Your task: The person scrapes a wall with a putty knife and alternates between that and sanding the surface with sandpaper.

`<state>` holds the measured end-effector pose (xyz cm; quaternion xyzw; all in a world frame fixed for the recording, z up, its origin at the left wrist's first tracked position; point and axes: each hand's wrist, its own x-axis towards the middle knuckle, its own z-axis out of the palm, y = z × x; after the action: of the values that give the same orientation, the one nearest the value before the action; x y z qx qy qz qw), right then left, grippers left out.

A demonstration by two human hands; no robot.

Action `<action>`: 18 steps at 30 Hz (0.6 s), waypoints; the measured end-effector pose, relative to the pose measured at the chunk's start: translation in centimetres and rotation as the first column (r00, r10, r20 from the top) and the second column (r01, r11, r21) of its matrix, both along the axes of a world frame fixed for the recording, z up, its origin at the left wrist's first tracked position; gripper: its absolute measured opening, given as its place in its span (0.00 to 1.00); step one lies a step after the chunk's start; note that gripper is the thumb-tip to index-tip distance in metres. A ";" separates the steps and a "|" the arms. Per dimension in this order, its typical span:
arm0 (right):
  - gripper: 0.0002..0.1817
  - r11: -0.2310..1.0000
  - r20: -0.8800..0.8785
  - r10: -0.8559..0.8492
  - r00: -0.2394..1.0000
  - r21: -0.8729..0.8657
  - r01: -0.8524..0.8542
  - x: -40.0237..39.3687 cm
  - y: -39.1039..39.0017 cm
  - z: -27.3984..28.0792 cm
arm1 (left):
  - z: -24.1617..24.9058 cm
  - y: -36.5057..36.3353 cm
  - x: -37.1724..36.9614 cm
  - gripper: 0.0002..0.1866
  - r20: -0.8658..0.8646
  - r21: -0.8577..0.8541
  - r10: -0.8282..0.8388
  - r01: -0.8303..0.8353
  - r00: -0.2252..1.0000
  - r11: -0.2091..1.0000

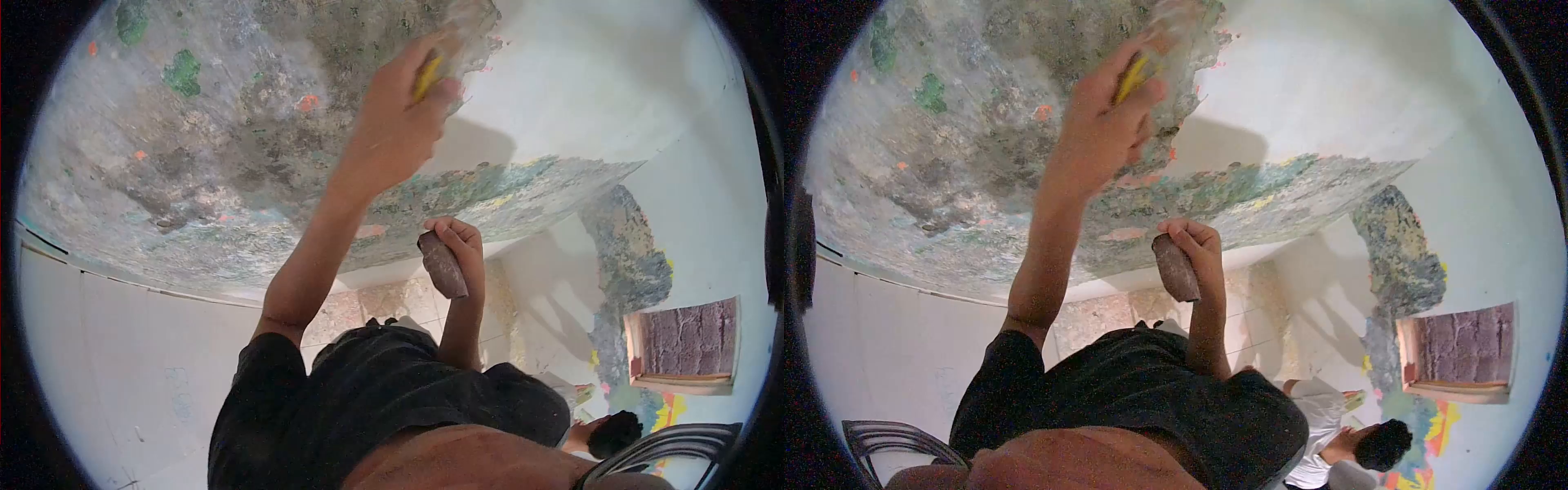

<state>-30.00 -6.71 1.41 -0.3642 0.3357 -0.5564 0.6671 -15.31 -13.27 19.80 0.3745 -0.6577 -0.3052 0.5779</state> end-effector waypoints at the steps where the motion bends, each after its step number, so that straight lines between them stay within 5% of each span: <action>1: 0.09 1.000 0.008 -0.003 1.000 -0.018 0.004 -0.2 0.2 0.0 | -0.5 0.5 0.8 0.25 -0.067 0.047 -0.046 0.049 0.997 0.998; 7: 0.09 1.000 0.052 -0.010 0.999 0.008 0.010 -0.2 0.1 -0.5 | 0.0 0.0 -0.5 0.26 0.024 -0.002 -0.006 0.006 1.000 1.000; 14: 0.10 0.999 0.047 -0.032 0.998 0.014 0.031 -0.4 -0.4 -1.1 | 2.0 -0.9 -2.0 0.25 -0.151 0.134 -0.193 0.213 0.970 0.968; 18: 0.10 1.000 0.077 -0.003 0.997 -0.027 0.005 -1.1 -0.4 -1.4 | 1.3 0.7 -0.6 0.25 -0.211 0.159 -0.136 0.171 0.968 0.972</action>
<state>-31.07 -7.08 0.03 -0.3510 0.3030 -0.5757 0.6735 -15.91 -12.52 21.12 0.3396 -0.5941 -0.4421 0.5799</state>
